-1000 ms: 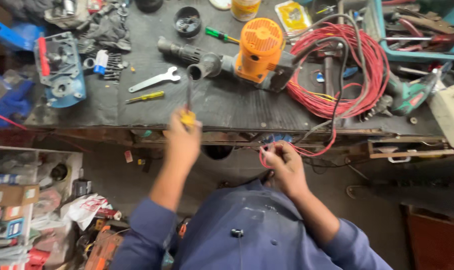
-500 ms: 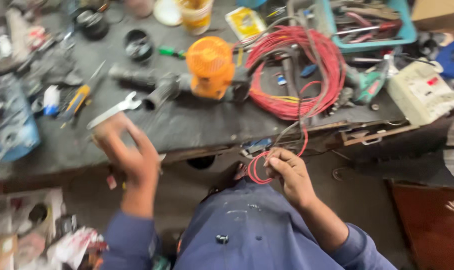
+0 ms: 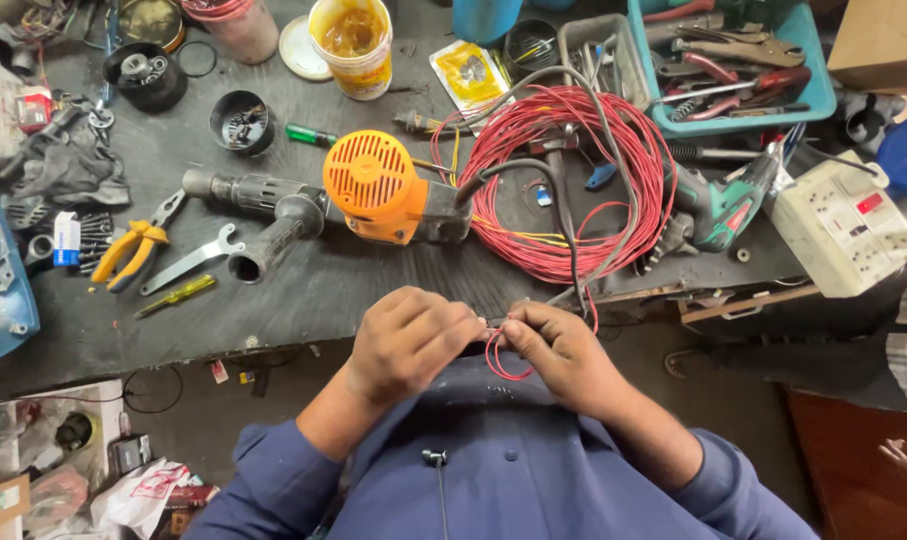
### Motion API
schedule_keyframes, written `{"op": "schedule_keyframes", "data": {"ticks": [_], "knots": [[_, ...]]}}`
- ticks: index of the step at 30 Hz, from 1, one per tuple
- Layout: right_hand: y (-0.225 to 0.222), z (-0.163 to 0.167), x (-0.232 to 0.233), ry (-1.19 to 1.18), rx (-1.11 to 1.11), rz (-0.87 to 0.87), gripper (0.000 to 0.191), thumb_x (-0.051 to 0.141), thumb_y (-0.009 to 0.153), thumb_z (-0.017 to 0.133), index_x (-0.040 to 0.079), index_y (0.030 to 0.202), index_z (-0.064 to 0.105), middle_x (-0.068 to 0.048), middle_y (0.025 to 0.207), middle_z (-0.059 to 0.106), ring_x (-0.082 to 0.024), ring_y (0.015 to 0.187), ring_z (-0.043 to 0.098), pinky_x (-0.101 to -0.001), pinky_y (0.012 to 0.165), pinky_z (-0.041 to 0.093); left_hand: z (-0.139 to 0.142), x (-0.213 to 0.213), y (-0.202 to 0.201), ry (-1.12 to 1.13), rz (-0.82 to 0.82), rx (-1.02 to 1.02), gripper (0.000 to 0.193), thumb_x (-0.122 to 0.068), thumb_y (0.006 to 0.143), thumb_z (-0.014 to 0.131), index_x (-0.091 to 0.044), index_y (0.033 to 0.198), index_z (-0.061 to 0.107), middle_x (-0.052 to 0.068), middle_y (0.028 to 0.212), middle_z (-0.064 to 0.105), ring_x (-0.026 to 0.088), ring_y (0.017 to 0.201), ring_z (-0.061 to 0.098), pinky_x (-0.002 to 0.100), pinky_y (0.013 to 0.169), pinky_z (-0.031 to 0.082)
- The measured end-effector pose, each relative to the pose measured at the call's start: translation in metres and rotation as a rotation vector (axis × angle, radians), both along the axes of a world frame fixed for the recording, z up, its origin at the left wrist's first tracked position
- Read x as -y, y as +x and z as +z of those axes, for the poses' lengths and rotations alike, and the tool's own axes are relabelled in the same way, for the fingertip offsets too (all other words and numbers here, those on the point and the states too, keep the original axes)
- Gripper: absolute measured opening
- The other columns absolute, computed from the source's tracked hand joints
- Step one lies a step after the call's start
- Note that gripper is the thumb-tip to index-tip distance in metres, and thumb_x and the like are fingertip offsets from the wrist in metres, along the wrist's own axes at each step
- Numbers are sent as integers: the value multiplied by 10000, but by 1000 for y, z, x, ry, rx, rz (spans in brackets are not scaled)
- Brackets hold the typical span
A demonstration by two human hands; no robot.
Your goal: The person works on an orange angle grinder at a cluttered workbench. They use a red-handled screwdriver to unscrew and remove parts from the grinder body, then use a green-handled screwdriver on the tool, and finally strip and twist red electrical wires with pliers to rewire the grinder's cord connection.
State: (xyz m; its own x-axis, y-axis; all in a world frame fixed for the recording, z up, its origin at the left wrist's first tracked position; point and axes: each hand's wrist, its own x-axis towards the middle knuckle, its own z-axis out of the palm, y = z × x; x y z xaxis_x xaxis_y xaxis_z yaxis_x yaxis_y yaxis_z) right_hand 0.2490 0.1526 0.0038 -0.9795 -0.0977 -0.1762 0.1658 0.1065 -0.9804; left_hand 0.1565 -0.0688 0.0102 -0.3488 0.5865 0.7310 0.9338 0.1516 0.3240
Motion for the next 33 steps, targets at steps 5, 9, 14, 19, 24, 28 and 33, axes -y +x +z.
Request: {"op": "schedule_keyframes", "data": {"ticks": [5, 9, 14, 19, 24, 28, 33], "knots": [[-20, 19, 3, 293, -272, 25, 111, 109, 946, 674, -1, 947, 678, -35, 856, 640, -103, 746, 598, -249, 664, 485, -16, -9, 4, 35, -174, 1706, 249, -296, 1042, 638, -71, 937, 654, 33, 774, 583, 162, 672, 528, 287, 590, 443], [-31, 24, 21, 306, -161, 26, 121, 111, 940, 681, -8, 918, 685, -48, 797, 622, -134, 664, 558, -275, 603, 466, -4, 8, 0, 12, -41, 1300, 274, -273, 1036, 640, -1, 1007, 655, 109, 826, 635, 212, 674, 605, 309, 611, 519], [-43, 28, 49, 237, -145, 53, 141, 104, 983, 637, -13, 915, 681, -50, 800, 625, -127, 697, 558, -273, 635, 467, 22, 48, -19, 0, 44, 170, 176, -147, 1014, 688, -38, 1145, 644, 96, 1013, 699, 254, 897, 713, 320, 787, 579], [-53, 37, 81, 322, -174, 35, 118, 109, 947, 667, -4, 925, 691, -55, 809, 652, -136, 701, 612, -286, 643, 494, 27, 79, -31, -57, -12, 502, 148, -148, 976, 683, -16, 1044, 686, 106, 914, 714, 249, 815, 719, 305, 701, 561], [-58, 40, 112, 347, -236, -8, 125, 119, 936, 692, -6, 939, 684, -73, 848, 672, -153, 741, 647, -300, 674, 520, 26, 98, -33, -52, -12, 1252, 185, -183, 1006, 651, -8, 1021, 709, 114, 833, 726, 280, 737, 686, 312, 638, 549], [-58, 37, 128, 294, -144, -47, 130, 121, 955, 684, -7, 931, 693, -79, 839, 676, -174, 740, 645, -308, 678, 521, 28, 117, -45, -44, -37, 743, 260, -196, 936, 699, 14, 1085, 666, 149, 908, 717, 319, 802, 695, 359, 684, 561], [-59, 34, 142, 290, -164, -42, 129, 122, 956, 688, -5, 934, 698, -70, 849, 697, -174, 753, 667, -309, 690, 530, 22, 137, -53, -43, -118, 299, 153, -60, 950, 696, -30, 1093, 653, 126, 962, 733, 281, 868, 741, 353, 753, 596]]}}
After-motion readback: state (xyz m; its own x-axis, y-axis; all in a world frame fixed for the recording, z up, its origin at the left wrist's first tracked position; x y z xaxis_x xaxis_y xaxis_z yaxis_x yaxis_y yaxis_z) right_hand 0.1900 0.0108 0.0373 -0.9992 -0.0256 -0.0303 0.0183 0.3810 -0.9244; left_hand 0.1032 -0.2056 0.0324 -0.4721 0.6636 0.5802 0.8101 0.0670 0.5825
